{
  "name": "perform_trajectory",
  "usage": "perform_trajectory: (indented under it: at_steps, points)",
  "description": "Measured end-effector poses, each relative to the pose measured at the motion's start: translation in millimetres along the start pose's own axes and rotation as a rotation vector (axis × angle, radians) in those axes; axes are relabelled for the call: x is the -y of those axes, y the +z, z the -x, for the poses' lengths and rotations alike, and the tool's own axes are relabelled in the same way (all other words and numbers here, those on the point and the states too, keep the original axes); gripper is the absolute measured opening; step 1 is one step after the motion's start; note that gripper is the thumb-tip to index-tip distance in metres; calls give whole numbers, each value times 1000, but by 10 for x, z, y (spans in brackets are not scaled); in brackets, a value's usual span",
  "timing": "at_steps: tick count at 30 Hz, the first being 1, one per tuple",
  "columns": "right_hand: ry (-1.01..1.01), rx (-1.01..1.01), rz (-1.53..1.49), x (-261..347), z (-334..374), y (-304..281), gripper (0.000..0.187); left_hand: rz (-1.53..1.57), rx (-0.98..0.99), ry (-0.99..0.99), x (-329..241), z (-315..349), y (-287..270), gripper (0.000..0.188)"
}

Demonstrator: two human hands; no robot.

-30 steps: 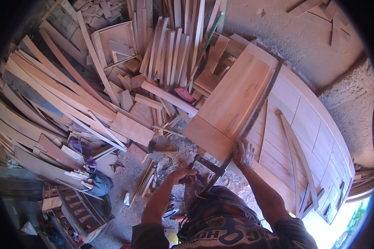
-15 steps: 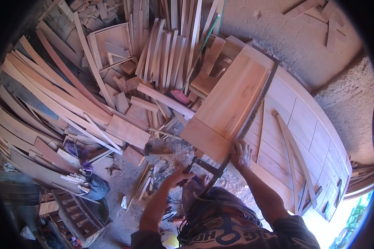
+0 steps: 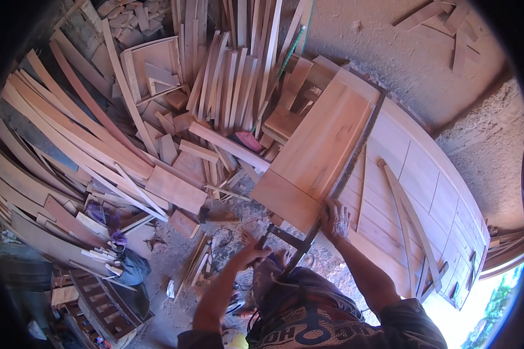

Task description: The person taps a wooden panel into a door frame with a hammer, secures it into place using a metal bar clamp, and drills holes into the wood with a power drill.

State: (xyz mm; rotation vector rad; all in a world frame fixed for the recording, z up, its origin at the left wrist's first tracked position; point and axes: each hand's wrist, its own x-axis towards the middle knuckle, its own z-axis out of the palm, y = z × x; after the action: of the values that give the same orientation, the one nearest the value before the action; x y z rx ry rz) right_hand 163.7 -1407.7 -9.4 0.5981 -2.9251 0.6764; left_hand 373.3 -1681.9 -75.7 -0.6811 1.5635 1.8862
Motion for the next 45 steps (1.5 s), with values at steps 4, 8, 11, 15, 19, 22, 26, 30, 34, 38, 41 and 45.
perform_trajectory:
  at_steps: [4, 8, 11, 15, 19, 22, 26, 30, 34, 38, 41, 45]
  points:
    - [15, -7, -14, -36, 2, -16, 48, 210, 213, -153, -146, -10, 16, 24]
    - [9, -27, -34, -37, -2, -41, 50, -785, -683, 264, 75, -82, 384, 29]
    - [-41, -70, -74, -41, -13, -7, 50, -832, -881, 106, -3, -28, 567, 34]
    - [-99, -128, 8, 228, -130, -1, 49, -188, -207, 172, 23, 54, 123, 31]
    - [-348, 505, -485, 1102, -47, -68, 30, 484, 129, -11, 148, 181, 102, 26]
    - [-1120, 714, -250, 1482, 10, 363, 19, 540, 155, -90, 167, 232, 117, 23]
    - [-1192, 1419, 250, 1788, 74, 1197, 13, 465, 98, -141, 221, 200, 130, 21]
    - [-1155, 1634, 390, 1894, 29, 1388, 10, 278, -4, 23, 5, 192, 274, 16]
    - [-1083, 1458, 286, 2249, 25, 786, 13, -952, -513, 535, 629, 124, 202, 21]
    - [-562, 1137, -32, 1476, 389, 1234, 19, -812, -782, 139, 88, 237, 686, 30]
    - [-871, 1080, 100, 1753, 264, 992, 22, -479, -490, 185, 418, 139, 315, 31]
    - [-1153, 1450, 239, 1890, -58, 1148, 19, 216, 118, -32, 340, -28, 102, 32]
